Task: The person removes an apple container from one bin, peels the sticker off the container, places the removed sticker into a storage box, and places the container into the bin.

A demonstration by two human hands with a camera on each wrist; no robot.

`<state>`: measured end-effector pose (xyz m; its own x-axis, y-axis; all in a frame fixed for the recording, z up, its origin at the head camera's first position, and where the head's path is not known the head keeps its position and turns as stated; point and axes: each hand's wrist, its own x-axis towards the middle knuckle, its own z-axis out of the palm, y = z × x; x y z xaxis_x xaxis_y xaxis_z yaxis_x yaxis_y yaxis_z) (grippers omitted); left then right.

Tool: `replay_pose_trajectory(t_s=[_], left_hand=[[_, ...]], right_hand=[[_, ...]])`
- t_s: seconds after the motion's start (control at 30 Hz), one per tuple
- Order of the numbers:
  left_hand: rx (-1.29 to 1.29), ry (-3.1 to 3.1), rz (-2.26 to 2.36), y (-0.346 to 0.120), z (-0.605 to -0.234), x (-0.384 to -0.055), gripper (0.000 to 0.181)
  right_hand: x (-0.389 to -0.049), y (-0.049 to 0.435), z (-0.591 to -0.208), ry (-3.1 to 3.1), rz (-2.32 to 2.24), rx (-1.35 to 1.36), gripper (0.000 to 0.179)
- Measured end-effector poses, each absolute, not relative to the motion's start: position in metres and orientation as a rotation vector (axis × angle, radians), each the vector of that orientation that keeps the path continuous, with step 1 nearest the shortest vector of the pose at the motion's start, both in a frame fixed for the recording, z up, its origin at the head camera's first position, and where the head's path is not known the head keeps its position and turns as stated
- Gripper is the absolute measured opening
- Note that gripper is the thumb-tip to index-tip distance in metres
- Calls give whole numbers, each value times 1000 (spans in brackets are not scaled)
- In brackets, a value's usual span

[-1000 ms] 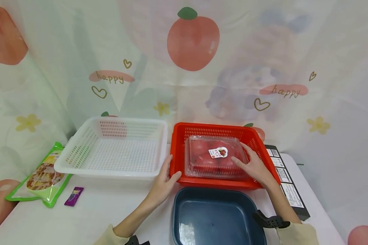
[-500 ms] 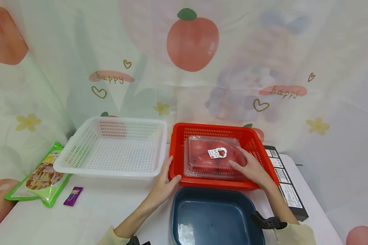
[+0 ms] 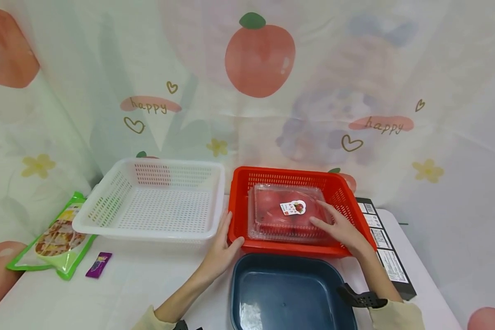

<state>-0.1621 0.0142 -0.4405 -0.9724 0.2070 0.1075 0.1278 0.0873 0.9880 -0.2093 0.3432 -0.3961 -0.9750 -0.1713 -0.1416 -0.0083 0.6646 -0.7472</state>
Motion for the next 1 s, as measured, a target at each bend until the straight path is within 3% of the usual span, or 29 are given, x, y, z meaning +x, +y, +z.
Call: replay_pose_trajectory(t_s=[1.0], left_hand=[[327, 2283, 2027, 14, -442, -162, 82]], right_hand=[[-217, 351, -400, 2633, -1321, -31, 74]])
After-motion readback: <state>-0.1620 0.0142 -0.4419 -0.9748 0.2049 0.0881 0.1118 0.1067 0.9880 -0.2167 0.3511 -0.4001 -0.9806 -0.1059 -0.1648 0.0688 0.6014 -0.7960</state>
